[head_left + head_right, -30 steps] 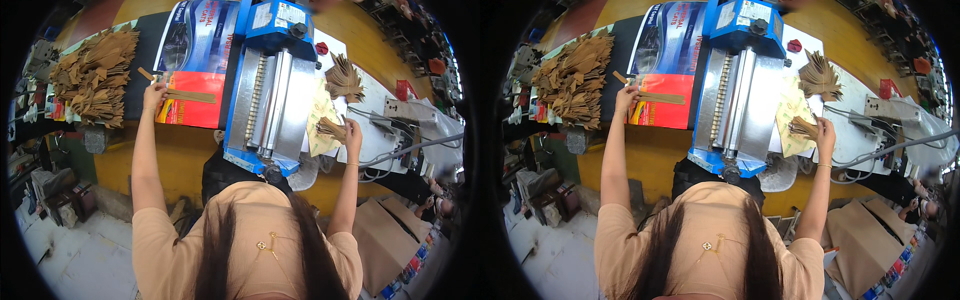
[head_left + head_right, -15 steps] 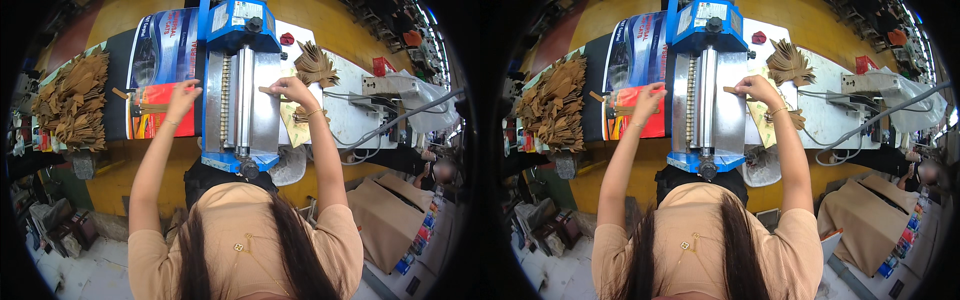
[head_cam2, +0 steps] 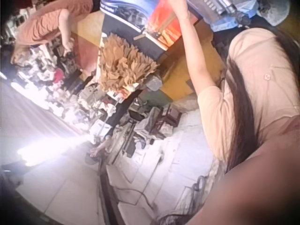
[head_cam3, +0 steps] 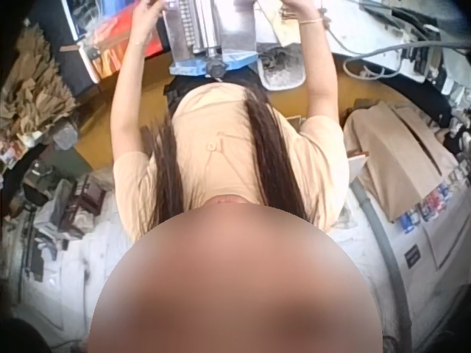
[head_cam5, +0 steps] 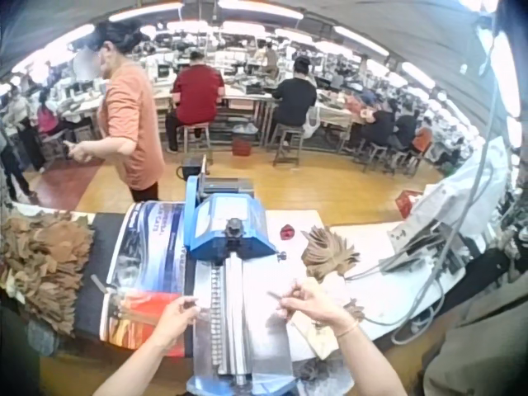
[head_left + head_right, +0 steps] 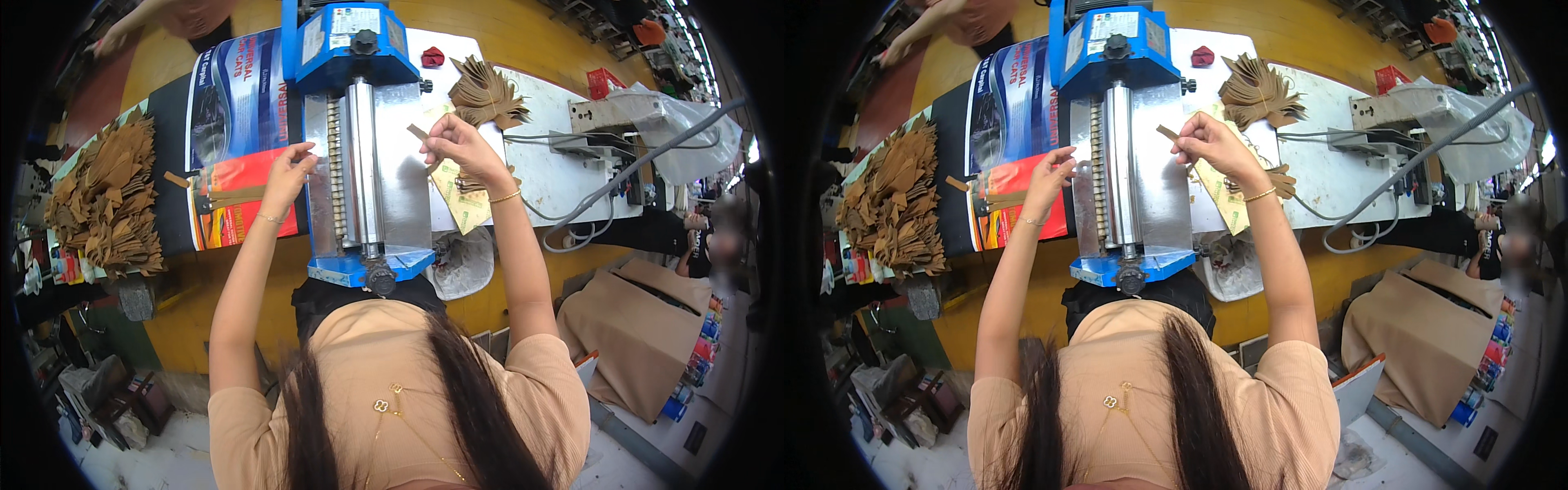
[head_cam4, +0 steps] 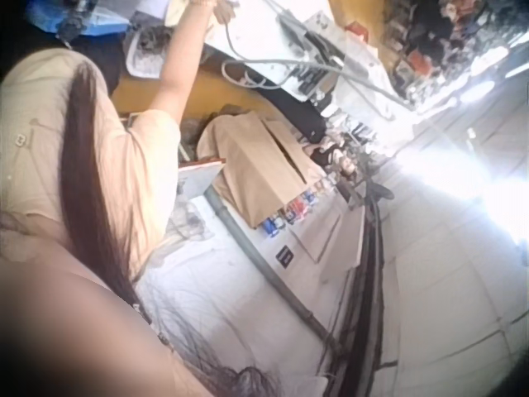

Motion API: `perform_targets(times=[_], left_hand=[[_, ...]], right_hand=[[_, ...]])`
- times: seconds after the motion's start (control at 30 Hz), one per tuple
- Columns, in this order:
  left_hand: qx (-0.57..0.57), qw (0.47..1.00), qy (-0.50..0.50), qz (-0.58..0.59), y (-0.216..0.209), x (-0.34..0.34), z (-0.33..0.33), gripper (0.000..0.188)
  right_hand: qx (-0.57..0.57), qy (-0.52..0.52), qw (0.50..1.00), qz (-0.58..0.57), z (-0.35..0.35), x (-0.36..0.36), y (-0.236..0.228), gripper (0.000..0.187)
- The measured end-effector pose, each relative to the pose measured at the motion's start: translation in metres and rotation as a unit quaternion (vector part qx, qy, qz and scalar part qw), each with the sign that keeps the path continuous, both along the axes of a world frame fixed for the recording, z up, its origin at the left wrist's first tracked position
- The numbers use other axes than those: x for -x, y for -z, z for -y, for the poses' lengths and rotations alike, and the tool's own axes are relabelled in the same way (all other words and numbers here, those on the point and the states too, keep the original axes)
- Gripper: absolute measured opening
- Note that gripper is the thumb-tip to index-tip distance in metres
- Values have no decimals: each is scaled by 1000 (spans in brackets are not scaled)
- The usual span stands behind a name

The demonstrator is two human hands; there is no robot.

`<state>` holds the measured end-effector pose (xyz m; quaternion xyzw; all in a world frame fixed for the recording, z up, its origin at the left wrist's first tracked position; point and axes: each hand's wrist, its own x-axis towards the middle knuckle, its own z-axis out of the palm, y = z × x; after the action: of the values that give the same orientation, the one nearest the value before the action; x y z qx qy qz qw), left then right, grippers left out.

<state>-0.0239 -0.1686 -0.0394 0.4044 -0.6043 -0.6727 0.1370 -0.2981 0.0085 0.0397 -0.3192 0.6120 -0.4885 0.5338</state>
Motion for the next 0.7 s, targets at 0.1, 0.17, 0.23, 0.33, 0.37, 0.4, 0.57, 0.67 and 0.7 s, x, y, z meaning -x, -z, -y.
perform_targets(times=[0.1,0.17,0.23,0.33,0.37,0.4,0.57,0.67,0.7], left_hand=[[3,1000,-6,-1,-5,1,1,35],[11,1000,-9,-6,-7,2,2,34],[21,1000,-10,-19,-7,2,2,34],[38,999,-12,-23,-5,1,4,33],[46,998,-13,-27,-4,1,5,32],[44,999,-18,-20,-3,1,6,32],[36,999,-24,-15,2,0,7,32],[42,999,-23,-10,2,-2,6,32],[47,999,-22,-8,2,-2,5,32]], right_hand=[[49,40,998,12,-2,-8,-2,13],[76,69,995,-6,-3,-8,-6,14],[99,94,990,-44,-5,-4,-12,15],[116,100,985,-79,-16,9,-26,16],[132,91,984,-77,-20,13,-31,15],[123,99,985,-68,-22,16,-34,16],[108,102,986,-73,-25,19,-31,26],[44,102,989,-93,-20,17,-17,20],[16,83,991,-99,-17,17,-12,19]])
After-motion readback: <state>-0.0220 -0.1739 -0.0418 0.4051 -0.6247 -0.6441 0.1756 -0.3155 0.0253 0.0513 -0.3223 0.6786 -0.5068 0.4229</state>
